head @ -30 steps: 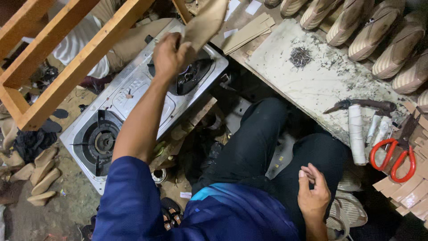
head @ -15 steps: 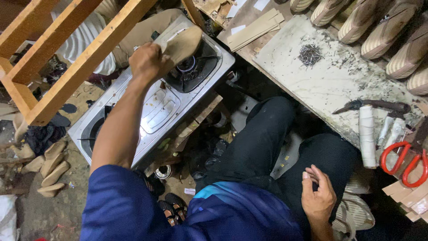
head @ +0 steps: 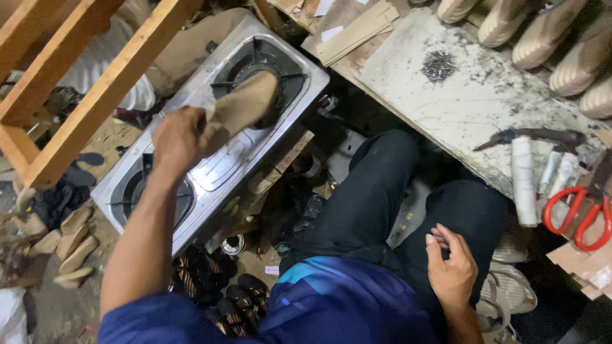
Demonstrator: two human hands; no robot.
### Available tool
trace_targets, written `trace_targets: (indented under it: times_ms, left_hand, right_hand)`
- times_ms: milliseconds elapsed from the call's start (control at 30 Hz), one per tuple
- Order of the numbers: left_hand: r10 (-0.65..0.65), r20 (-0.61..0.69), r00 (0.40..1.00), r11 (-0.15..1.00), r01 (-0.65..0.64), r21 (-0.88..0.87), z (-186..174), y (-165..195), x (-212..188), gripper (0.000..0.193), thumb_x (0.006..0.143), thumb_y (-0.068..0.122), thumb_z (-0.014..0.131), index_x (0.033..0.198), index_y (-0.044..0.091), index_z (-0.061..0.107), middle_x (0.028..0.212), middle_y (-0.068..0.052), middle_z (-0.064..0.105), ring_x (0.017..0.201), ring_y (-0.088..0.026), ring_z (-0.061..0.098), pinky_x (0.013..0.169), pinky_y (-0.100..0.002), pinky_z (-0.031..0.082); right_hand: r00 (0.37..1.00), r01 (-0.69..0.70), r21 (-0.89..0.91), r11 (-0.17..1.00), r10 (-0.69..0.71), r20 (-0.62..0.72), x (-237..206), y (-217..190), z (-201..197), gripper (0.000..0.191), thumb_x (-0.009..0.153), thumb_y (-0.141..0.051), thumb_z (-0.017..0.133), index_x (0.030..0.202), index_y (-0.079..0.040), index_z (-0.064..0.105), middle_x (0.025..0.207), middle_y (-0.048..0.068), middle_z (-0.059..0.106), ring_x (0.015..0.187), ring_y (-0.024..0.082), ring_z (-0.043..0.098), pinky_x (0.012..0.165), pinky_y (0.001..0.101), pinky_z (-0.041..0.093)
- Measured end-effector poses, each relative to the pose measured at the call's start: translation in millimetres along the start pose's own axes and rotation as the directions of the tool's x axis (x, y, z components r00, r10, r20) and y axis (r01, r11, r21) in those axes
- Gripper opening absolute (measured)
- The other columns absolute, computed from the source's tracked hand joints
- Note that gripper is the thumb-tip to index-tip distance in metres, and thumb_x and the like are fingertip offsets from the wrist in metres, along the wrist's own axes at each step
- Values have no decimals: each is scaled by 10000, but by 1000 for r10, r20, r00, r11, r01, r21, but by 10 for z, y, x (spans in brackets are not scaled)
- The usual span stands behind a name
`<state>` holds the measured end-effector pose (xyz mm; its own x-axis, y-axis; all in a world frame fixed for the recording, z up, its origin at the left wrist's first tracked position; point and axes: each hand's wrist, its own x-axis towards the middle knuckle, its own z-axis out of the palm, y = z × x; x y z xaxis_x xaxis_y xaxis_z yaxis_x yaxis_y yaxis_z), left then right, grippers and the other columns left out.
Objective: The person sits at a workshop bench and assembles a woven-strap slip-on shoe. They hammer the insole on their lap, fit a woven upper over a wooden last, press and trim the sole edge with pliers, and work the shoe with a hammer to seat the upper onto the sole.
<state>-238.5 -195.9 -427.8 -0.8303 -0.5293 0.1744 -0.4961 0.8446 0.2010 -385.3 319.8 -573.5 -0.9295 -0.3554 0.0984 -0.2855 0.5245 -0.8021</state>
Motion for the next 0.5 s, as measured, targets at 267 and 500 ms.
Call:
trace_targets:
  times_ms: [267,500]
  left_hand:
    - [125,35,992,805,-80,-587,631,1755,-724,308,810,263,824,999,50,707,832,-152,645,754,-353,649,655,-442,513]
    - [491,-61,869,602,-389,-697,877,2901,-1489,394,854,179,803,1189,24,666,1076,-165,690,947,-358,670,783,-434,539]
  right_hand:
    - [910,-372,555,744,174,376,-104,-374,263,695,924,-127,675,1545,-54,372,1376,180,613,1180,235,666,952,353,560]
    - [990,-111,749,653,138,26,-243,-595,70,1270,823,-233,829,1617,-82,-151,1604,217,244,1464,344,348,1173,461,357]
